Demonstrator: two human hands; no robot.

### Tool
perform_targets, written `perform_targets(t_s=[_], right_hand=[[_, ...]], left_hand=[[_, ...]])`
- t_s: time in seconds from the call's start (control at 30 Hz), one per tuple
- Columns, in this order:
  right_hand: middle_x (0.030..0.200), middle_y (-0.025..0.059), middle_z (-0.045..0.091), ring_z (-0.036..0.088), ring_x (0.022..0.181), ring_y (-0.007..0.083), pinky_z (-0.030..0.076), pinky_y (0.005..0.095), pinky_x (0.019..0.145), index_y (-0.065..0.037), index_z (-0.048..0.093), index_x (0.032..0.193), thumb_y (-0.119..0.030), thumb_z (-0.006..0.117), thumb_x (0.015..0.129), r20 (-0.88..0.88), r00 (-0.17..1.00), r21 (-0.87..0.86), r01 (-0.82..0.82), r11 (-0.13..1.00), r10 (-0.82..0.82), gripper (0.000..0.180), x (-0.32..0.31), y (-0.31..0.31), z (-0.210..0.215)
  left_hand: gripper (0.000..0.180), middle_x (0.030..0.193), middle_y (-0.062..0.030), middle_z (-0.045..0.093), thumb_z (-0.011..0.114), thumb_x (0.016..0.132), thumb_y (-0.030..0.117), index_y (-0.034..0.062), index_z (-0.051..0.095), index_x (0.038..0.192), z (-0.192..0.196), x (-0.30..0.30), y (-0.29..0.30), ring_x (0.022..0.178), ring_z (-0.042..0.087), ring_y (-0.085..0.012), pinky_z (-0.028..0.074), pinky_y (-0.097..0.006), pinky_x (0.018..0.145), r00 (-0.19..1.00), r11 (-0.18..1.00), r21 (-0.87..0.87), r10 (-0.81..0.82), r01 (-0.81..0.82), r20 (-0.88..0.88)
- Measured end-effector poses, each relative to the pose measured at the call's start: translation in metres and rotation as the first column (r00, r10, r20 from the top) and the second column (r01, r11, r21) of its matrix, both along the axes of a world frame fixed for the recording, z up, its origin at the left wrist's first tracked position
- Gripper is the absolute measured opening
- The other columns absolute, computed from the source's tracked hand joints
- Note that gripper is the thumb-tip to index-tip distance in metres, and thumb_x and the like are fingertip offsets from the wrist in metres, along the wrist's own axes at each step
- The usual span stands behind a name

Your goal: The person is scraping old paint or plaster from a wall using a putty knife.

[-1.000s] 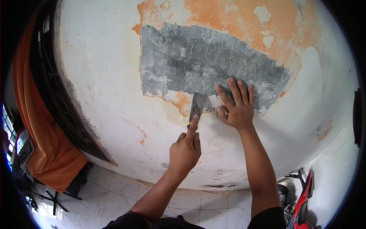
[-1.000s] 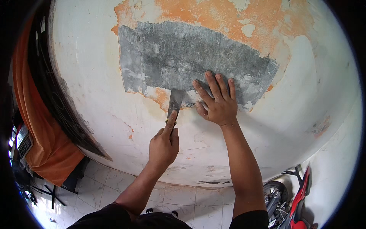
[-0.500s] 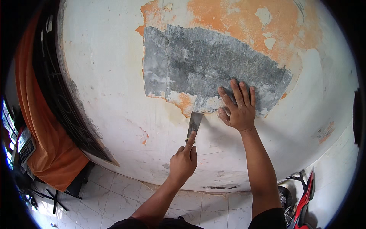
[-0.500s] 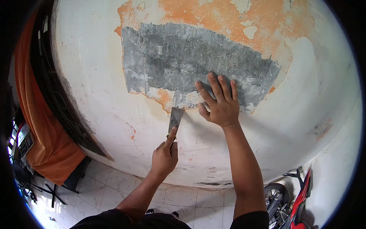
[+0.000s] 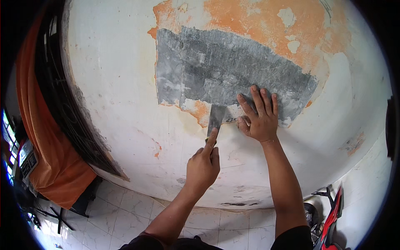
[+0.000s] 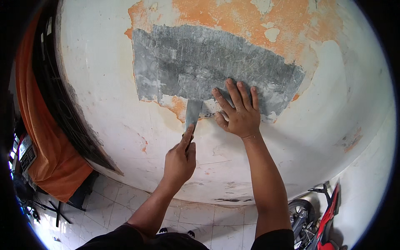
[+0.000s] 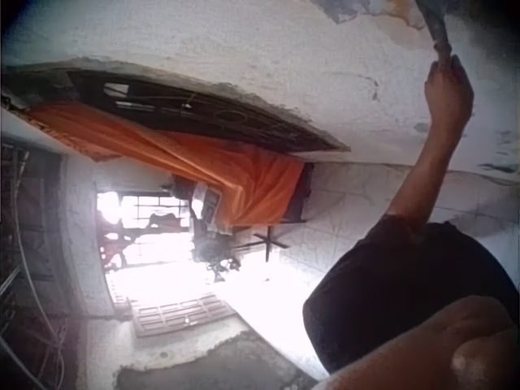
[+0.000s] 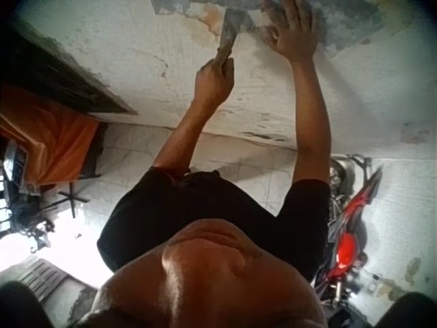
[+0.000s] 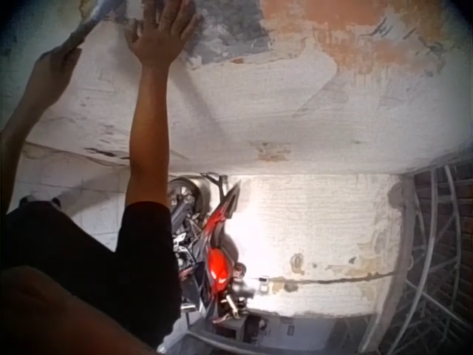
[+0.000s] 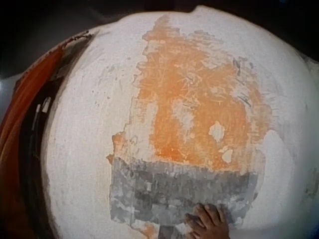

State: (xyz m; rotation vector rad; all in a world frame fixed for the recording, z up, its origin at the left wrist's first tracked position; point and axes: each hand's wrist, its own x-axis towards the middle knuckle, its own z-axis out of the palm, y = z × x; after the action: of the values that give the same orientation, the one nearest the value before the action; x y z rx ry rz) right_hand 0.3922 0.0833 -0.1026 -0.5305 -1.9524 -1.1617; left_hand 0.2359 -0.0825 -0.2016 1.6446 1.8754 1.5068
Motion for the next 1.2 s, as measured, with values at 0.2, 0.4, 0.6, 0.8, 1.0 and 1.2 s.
perform_targets(t_s=[0.2,0.4,0.6,0.8,1.0,1.2], right_hand=[[0.164,0.0039,0.038,0.029,0.153,0.0266,0.012,0.0521,0.127,-0.037,0.054,0.149,-0.047,0.047,0.097,-0.002,1.0,-0.002,0.017,1.0,-0.017,0.053,0.004,0.001,0.0],[0.164,0.0042,0.038,0.029,0.154,0.0269,0.012,0.053,0.127,-0.037,0.054,0.149,-0.046,0.047,0.097,0.003,1.0,-0.011,-0.006,1.0,0.006,0.053,0.003,0.001,-0.001],[0.164,0.0047,0.039,0.03,0.153,0.0272,0.013,0.0536,0.127,-0.037,0.054,0.149,-0.046,0.047,0.097,0.005,1.0,-0.029,0.02,0.999,-0.02,0.053,0.005,-0.001,0.002],[0.165,0.0041,0.037,0.029,0.154,0.0271,0.013,0.0534,0.127,-0.038,0.053,0.149,-0.046,0.049,0.096,0.0,1.0,-0.016,-0.007,1.0,0.007,0.054,0.003,0.0,-0.001],[0.165,0.0034,0.036,0.026,0.155,0.0266,0.013,0.0528,0.127,-0.038,0.052,0.15,-0.046,0.05,0.095,0.005,1.0,-0.015,0.011,1.0,-0.011,0.056,0.002,0.0,0.0],[0.166,0.0033,0.034,0.026,0.155,0.0268,0.012,0.0534,0.127,-0.038,0.052,0.15,-0.045,0.051,0.094,0.013,1.0,-0.003,0.017,1.0,-0.017,0.057,0.004,0.0,0.0]], left_hand=[[0.062,0.074,-0.0183,0.067,0.058,0.099,0.014,0.0241,0.04,0.157,-0.029,-0.001,0.003,0.063,0.066,-0.0383,0.054,-0.05,0.058,0.997,0.978,0.203,0.05,-0.038,-0.05],[0.063,0.072,-0.0176,0.066,0.058,0.099,0.015,0.0256,0.038,0.158,-0.022,0.0,-0.005,0.062,0.066,-0.0383,0.055,-0.049,0.058,0.998,0.992,0.124,0.023,-0.016,-0.056],[0.058,0.092,-0.0223,0.072,0.057,0.1,0.011,0.0217,0.044,0.155,-0.025,-0.003,-0.006,0.079,0.07,-0.043,0.057,-0.048,0.07,0.997,1.0,-0.007,0.025,-0.026,-0.07],[0.059,0.071,-0.0155,0.065,0.058,0.099,0.016,0.0256,0.043,0.156,-0.004,-0.003,0.003,0.059,0.065,-0.0372,0.055,-0.049,0.056,0.994,0.981,0.183,0.08,-0.064,-0.081],[0.06,0.074,-0.0166,0.067,0.059,0.099,0.016,0.0252,0.041,0.157,-0.035,-0.002,0.001,0.063,0.067,-0.0376,0.054,-0.05,0.057,0.995,0.974,0.222,0.068,-0.049,-0.078],[0.06,0.077,-0.0175,0.069,0.057,0.1,0.015,0.0247,0.04,0.157,0.022,-0.008,0.007,0.064,0.067,-0.0372,0.054,-0.051,0.059,0.996,0.973,0.227,0.056,-0.039,-0.067]])
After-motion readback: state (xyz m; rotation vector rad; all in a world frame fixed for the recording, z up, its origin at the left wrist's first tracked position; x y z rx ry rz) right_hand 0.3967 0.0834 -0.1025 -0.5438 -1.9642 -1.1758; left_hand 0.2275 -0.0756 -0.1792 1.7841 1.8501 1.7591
